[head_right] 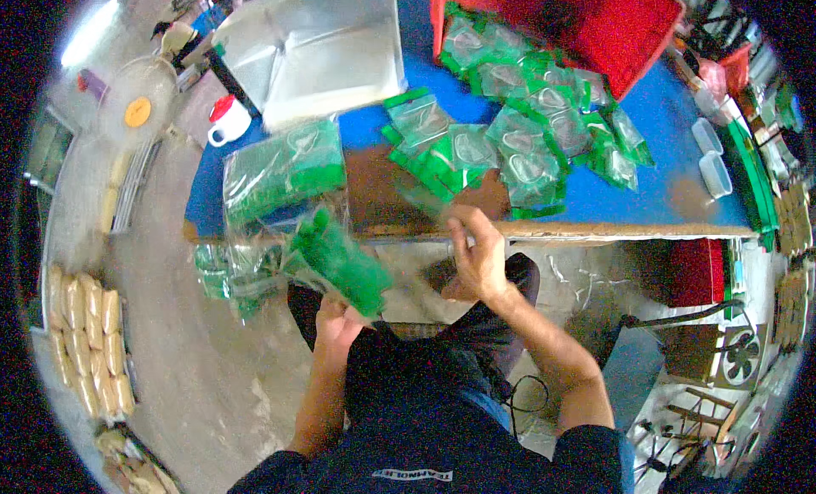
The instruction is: Packing several small green plastic bags into a larger clear plastic bag.
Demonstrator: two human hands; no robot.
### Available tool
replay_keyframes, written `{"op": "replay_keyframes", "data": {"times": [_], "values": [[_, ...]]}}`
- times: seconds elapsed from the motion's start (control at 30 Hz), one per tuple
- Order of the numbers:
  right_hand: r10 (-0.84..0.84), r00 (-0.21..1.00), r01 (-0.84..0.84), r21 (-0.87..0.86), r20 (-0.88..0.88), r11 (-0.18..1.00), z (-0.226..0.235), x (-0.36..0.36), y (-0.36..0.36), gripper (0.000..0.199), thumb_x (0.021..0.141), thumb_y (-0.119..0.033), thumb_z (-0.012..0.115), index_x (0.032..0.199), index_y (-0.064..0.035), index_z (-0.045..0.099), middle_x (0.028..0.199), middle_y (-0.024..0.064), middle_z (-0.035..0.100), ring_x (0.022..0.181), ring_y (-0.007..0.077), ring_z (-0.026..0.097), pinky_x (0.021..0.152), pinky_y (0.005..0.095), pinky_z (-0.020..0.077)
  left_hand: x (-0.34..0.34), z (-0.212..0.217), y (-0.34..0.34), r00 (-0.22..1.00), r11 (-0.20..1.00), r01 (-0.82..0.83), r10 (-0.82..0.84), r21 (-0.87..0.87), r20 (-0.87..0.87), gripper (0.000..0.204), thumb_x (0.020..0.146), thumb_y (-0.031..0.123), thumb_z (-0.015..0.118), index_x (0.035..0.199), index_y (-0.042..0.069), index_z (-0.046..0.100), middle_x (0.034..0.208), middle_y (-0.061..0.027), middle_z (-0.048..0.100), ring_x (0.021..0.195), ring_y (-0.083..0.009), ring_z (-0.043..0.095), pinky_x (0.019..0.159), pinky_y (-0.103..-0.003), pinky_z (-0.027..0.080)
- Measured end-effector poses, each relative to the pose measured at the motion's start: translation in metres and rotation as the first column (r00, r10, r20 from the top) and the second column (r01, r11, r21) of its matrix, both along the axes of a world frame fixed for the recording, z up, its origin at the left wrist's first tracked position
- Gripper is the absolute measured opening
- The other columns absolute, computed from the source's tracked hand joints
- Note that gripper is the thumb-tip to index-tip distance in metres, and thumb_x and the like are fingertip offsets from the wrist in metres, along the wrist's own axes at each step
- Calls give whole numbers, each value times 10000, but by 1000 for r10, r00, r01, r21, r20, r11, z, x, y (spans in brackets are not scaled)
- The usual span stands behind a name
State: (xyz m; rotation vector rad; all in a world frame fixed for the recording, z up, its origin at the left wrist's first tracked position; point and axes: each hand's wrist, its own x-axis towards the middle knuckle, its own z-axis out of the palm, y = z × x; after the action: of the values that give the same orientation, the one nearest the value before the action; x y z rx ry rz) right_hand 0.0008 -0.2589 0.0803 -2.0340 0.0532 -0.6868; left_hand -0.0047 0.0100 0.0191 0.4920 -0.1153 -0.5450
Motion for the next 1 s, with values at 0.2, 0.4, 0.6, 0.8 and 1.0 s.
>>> {"op": "replay_keyframes", "data": {"times": [0.2,0.4,0.6,0.8,1.0], "values": [[305,940,-272,202,-153,941,23,7,15,440,1021,-402,512,977,22,623,831,112,622,751,222,550,758,385,464,8,7,-37,991,977,-112,123,182,-49,723,763,132,833,1374,27,462,1260,-68,599,1153,-253,601,957,-422,510],[313,934,-333,-741,-174,583,-4,36,-28,648,829,-361,739,1352,-38,536,1444,149,493,1413,351,362,1174,577,229,-5,-16,6,998,989,-37,31,142,50,766,753,148,846,1394,23,445,1302,-71,588,1190,-260,588,977,-429,503],[266,959,-274,-85,-96,958,35,4,7,142,963,-118,609,1064,-21,585,951,191,667,755,362,679,649,426,530,9,-48,23,984,993,76,-60,-91,169,717,734,127,849,1345,12,492,1268,-76,611,1160,-239,604,960,-385,512],[553,689,-358,443,-469,822,69,26,12,381,1023,-363,528,1081,7,600,757,86,603,624,151,577,563,357,476,9,-13,-7,993,985,35,-53,169,103,660,750,71,808,1328,1,498,1233,-71,628,1110,-217,621,914,-342,514],[72,995,-101,-810,-73,577,15,94,-22,711,990,-591,389,1329,15,544,1310,261,567,1299,427,469,1083,563,349,-7,-6,-36,984,964,14,33,266,-174,648,823,112,749,1388,2,451,1297,-93,594,1209,-255,569,1062,-431,441]]}}
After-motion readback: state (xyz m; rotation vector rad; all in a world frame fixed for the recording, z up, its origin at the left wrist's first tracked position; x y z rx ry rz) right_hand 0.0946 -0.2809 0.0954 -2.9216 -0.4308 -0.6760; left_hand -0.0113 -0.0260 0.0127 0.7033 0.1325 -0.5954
